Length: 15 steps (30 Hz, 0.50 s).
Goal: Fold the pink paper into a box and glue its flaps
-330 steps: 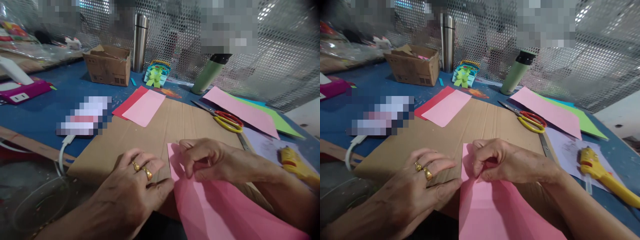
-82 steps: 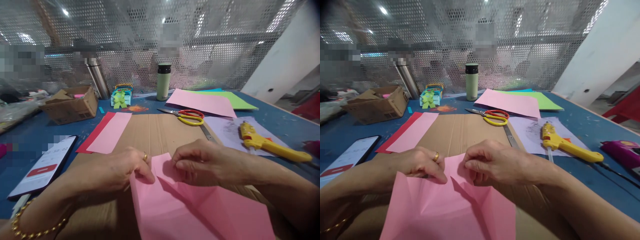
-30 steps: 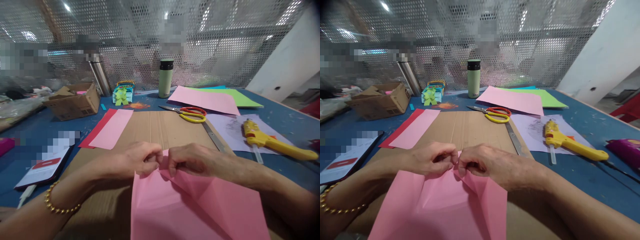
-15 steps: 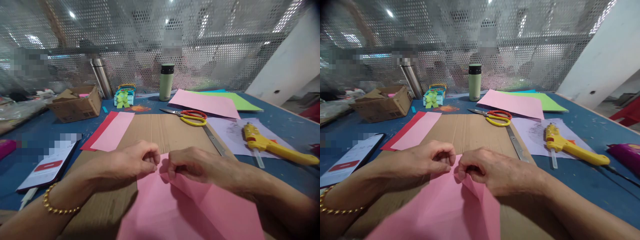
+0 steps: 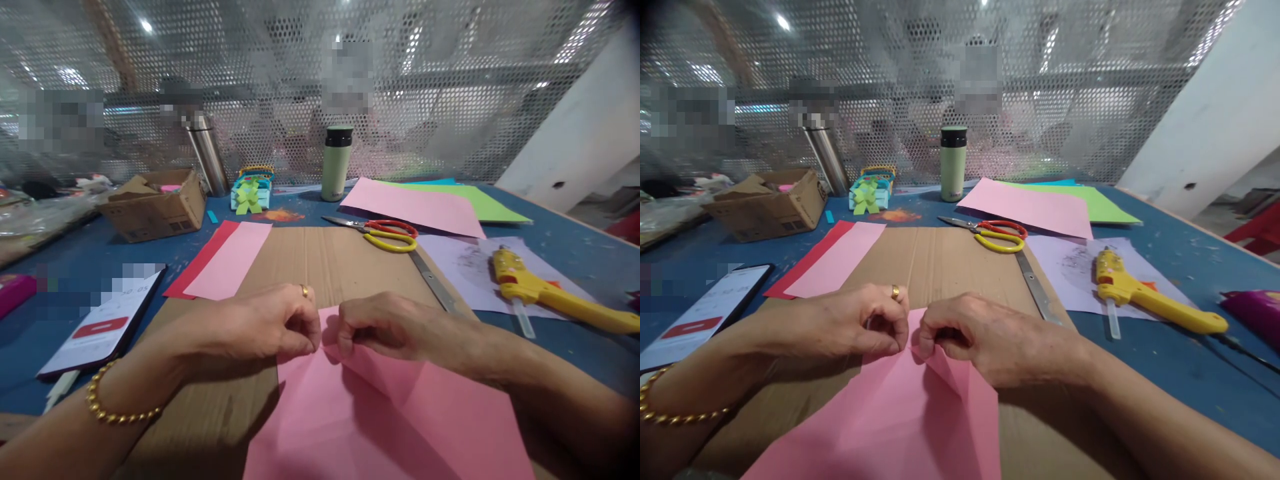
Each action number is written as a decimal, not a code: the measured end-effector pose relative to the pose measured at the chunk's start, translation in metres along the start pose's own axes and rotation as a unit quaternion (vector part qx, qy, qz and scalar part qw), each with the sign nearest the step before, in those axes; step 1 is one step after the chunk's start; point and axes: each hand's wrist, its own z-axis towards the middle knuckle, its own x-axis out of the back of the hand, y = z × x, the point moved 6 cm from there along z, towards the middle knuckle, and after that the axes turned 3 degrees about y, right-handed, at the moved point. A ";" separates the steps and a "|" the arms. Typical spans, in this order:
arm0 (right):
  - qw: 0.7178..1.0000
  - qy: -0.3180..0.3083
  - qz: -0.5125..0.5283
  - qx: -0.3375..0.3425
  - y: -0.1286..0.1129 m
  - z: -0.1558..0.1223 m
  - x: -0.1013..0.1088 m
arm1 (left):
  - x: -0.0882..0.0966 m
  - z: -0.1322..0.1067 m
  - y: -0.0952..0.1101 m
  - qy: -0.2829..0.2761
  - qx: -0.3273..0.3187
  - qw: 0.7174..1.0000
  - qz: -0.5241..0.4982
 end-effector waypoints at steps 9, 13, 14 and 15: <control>0.998 -0.013 0.056 -0.003 0.001 0.004 0.001 | 0.002 0.001 0.005 0.020 0.010 1.000 0.000; 0.998 -0.018 0.059 -0.003 0.000 0.004 0.000 | -0.003 0.003 0.000 -0.003 0.022 0.999 -0.038; 0.998 -0.017 0.058 -0.004 0.000 0.003 0.001 | -0.003 0.003 0.000 -0.009 0.019 0.999 -0.043; 0.998 -0.015 0.056 -0.007 0.001 0.003 0.001 | -0.004 0.003 0.000 -0.017 0.016 0.999 -0.047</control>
